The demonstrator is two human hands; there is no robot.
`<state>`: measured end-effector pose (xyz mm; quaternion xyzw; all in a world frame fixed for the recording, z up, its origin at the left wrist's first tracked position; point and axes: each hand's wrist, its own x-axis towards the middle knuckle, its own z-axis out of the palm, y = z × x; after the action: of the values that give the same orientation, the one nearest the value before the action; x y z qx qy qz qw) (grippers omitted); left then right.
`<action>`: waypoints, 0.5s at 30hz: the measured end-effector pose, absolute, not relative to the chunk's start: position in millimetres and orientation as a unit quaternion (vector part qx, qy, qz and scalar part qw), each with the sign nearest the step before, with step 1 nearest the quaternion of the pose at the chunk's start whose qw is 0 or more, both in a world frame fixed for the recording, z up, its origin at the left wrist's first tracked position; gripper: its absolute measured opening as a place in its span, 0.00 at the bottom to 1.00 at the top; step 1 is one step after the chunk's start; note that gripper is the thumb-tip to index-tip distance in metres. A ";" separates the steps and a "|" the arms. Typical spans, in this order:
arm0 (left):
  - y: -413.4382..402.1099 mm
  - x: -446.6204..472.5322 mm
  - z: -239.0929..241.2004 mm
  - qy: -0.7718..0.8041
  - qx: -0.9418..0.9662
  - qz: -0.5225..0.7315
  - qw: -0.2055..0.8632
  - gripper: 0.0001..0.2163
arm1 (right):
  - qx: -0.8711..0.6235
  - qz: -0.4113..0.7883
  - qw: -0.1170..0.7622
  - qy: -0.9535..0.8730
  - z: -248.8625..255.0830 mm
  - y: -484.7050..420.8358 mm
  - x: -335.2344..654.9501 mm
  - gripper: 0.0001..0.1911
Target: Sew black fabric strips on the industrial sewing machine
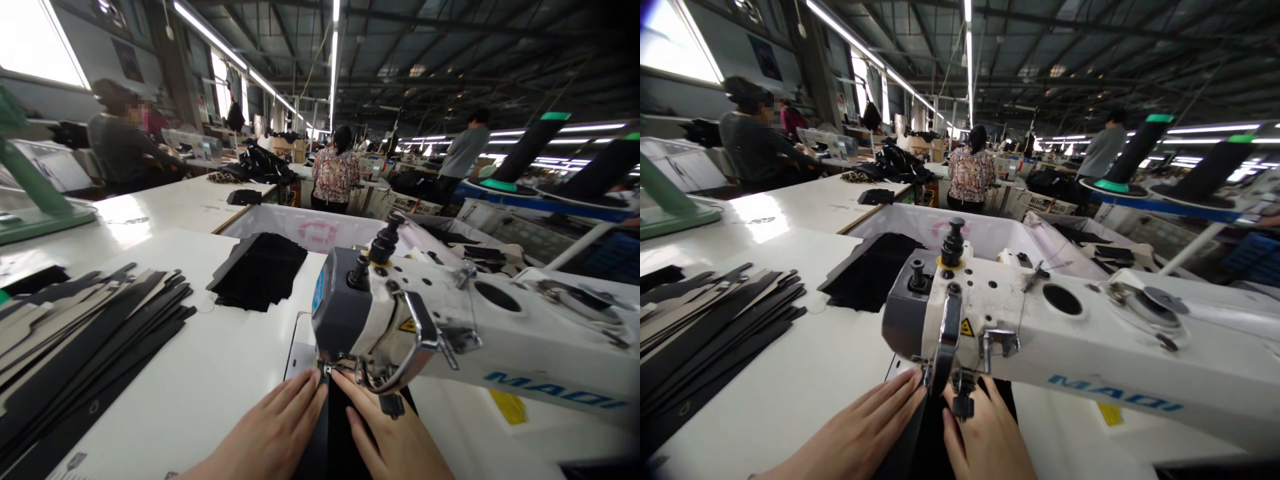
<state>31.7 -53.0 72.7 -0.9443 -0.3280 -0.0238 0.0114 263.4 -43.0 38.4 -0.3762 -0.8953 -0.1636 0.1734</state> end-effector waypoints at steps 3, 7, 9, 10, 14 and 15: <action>-55.4 34.1 72.6 -0.335 -0.941 -0.022 0.026 0.33 | -0.420 -0.119 0.151 -0.887 38.9 -45.9 260.8 0.23; -56.4 36.5 73.7 -0.334 -0.942 0.010 0.031 0.33 | -0.452 -0.077 0.133 -0.879 37.4 -46.4 260.3 0.24; -58.3 34.3 76.7 -0.319 -0.948 -0.016 0.010 0.32 | -0.452 -0.083 0.151 -0.875 38.5 -46.2 263.1 0.23; -59.8 32.2 78.9 -0.300 -0.953 -0.038 -0.010 0.29 | -0.443 -0.092 0.161 -0.877 39.2 -47.1 265.3 0.23; -65.3 22.2 87.9 -0.246 -0.942 -0.157 -0.167 0.17 | -0.323 -0.166 0.178 -0.915 31.9 -68.3 272.9 0.21; -65.2 20.1 89.2 -0.272 -0.915 -0.205 -0.218 0.15 | -0.296 -0.182 0.179 -0.920 25.5 -79.2 272.4 0.19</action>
<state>20.1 -65.2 89.2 -0.9145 -0.2721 -0.2050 -0.2182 272.4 -79.2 25.5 -0.2964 -0.9203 -0.1818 0.1795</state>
